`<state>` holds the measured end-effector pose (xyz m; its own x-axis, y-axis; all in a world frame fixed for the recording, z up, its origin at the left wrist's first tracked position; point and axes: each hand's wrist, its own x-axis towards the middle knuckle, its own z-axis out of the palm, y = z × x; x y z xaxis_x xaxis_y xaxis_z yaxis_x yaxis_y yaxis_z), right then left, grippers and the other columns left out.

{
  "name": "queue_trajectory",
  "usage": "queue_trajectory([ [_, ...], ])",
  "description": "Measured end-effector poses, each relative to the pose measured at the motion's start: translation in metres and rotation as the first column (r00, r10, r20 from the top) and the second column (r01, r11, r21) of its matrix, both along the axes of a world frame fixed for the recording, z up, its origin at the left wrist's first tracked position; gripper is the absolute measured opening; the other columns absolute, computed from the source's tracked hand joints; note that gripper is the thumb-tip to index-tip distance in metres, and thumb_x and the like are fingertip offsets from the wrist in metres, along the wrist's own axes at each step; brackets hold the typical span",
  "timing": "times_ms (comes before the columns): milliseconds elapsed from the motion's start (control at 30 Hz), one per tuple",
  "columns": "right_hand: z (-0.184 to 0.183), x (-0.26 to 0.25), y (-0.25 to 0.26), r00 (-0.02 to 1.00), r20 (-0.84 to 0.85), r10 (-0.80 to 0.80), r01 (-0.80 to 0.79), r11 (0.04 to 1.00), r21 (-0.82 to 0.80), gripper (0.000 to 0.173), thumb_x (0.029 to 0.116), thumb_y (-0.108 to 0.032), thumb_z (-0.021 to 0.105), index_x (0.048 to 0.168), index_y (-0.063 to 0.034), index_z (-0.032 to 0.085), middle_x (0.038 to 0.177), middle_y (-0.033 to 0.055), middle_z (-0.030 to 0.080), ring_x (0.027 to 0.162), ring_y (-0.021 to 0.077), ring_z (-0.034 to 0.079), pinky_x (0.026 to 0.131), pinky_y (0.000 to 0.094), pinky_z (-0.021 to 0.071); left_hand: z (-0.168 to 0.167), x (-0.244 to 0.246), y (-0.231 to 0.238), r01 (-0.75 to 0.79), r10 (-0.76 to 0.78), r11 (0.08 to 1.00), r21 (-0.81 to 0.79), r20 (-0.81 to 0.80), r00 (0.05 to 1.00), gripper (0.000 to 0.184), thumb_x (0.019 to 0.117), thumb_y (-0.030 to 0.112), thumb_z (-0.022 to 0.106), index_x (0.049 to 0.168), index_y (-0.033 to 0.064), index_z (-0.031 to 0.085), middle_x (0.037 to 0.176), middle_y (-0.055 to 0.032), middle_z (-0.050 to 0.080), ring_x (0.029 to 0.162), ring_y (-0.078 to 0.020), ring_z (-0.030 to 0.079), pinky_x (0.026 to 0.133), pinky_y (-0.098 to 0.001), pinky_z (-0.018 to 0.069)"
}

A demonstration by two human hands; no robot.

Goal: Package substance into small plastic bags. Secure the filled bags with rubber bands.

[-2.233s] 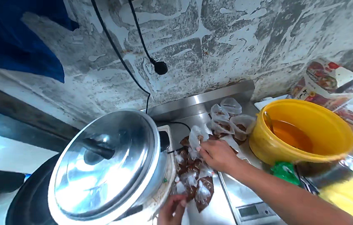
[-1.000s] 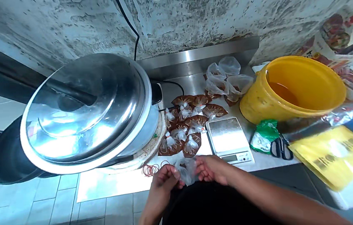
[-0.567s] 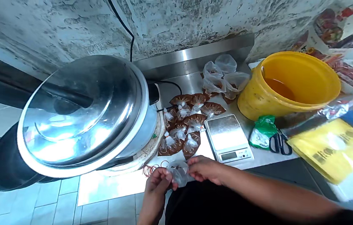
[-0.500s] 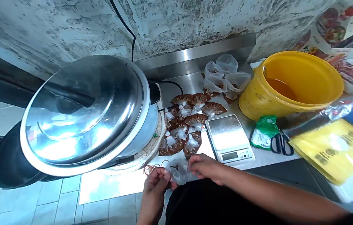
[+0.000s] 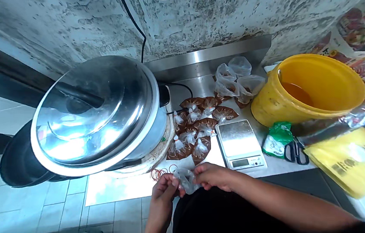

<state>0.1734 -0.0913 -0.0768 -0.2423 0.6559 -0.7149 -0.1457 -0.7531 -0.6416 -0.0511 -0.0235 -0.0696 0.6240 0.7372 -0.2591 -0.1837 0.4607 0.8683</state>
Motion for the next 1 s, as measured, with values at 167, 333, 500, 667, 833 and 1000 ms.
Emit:
queue_trajectory([
  [167, 0.025, 0.014, -0.001, 0.913, 0.409, 0.008, -0.082, 0.983, 0.162, 0.022, 0.0939, -0.019, 0.066, 0.109, -0.0033, 0.063, 0.089, 0.0099, 0.066, 0.073, 0.0197, 0.066, 0.069, 0.0406, 0.0578, 0.012, -0.012, 0.002, -0.043, 0.052, 0.996, 0.073, -0.127, 0.991, 0.008, 0.0996, 0.005, 0.055, 0.1, 0.0021, 0.062, 0.079, -0.0095, 0.069, 0.066, -0.0175, 0.069, 0.064, -0.0327, 0.0615],
  [333, 0.064, 0.028, 0.0, 0.722, 0.689, 0.06, -0.264, 0.945, 0.193, 0.019, 0.0953, -0.018, 0.06, 0.111, -0.0094, 0.067, 0.092, 0.0066, 0.069, 0.087, 0.0205, 0.067, 0.081, 0.0445, 0.0552, 0.035, -0.011, -0.007, -0.066, 0.113, 0.978, 0.197, -0.241, 0.964, 0.012, 0.0969, -0.003, 0.051, 0.099, -0.0002, 0.062, 0.077, -0.0082, 0.069, 0.063, -0.0168, 0.068, 0.061, -0.0317, 0.061],
  [500, 0.081, 0.038, 0.002, 0.703, 0.697, 0.142, -0.362, 0.915, 0.179, 0.024, 0.0984, -0.018, 0.059, 0.119, -0.0101, 0.067, 0.094, 0.0065, 0.069, 0.088, 0.0198, 0.067, 0.083, 0.044, 0.0552, 0.054, -0.008, -0.008, 0.001, 0.094, 0.958, 0.286, -0.317, 0.944, 0.012, 0.0959, -0.006, 0.052, 0.098, -0.0005, 0.063, 0.076, -0.0075, 0.07, 0.063, -0.0169, 0.069, 0.06, -0.0314, 0.0612],
  [667, 0.088, 0.041, -0.003, 0.638, 0.769, 0.042, -0.352, 0.904, 0.244, 0.02, 0.0988, -0.019, 0.056, 0.111, -0.013, 0.071, 0.092, 0.0036, 0.071, 0.087, 0.0171, 0.068, 0.082, 0.0418, 0.0559, 0.053, -0.003, -0.004, 0.053, 0.043, 0.959, 0.28, -0.327, 0.944, 0.011, 0.0973, -0.002, 0.052, 0.098, -0.0007, 0.063, 0.077, -0.009, 0.07, 0.064, -0.0188, 0.069, 0.062, -0.033, 0.0618],
  [833, 0.087, 0.042, -0.005, 0.577, 0.817, 0.004, -0.347, 0.906, 0.241, 0.02, 0.098, -0.016, 0.056, 0.106, -0.0115, 0.073, 0.097, 0.0043, 0.071, 0.09, 0.0182, 0.067, 0.084, 0.041, 0.0559, 0.023, -0.004, 0.005, 0.079, 0.011, 0.877, 0.474, -0.184, 0.983, 0.04, 0.0886, 0.023, 0.077, 0.125, 0.0164, 0.063, 0.115, 0.002, 0.066, 0.106, -0.0117, 0.062, 0.095, -0.0301, 0.0533],
  [1000, 0.082, 0.042, -0.001, 0.624, 0.781, 0.025, -0.323, 0.918, 0.229, 0.018, 0.0953, -0.01, 0.057, 0.104, -0.0102, 0.072, 0.105, 0.0031, 0.067, 0.094, 0.0145, 0.065, 0.086, 0.0356, 0.0553, -0.025, 0.012, 0.022, 0.312, -0.104, 0.783, 0.538, -0.382, 0.918, 0.117, 0.0736, 0.04, 0.09, 0.161, 0.0042, 0.022, 0.166, -0.0164, 0.027, 0.152, -0.0252, 0.032, 0.12, -0.0448, 0.0379],
])
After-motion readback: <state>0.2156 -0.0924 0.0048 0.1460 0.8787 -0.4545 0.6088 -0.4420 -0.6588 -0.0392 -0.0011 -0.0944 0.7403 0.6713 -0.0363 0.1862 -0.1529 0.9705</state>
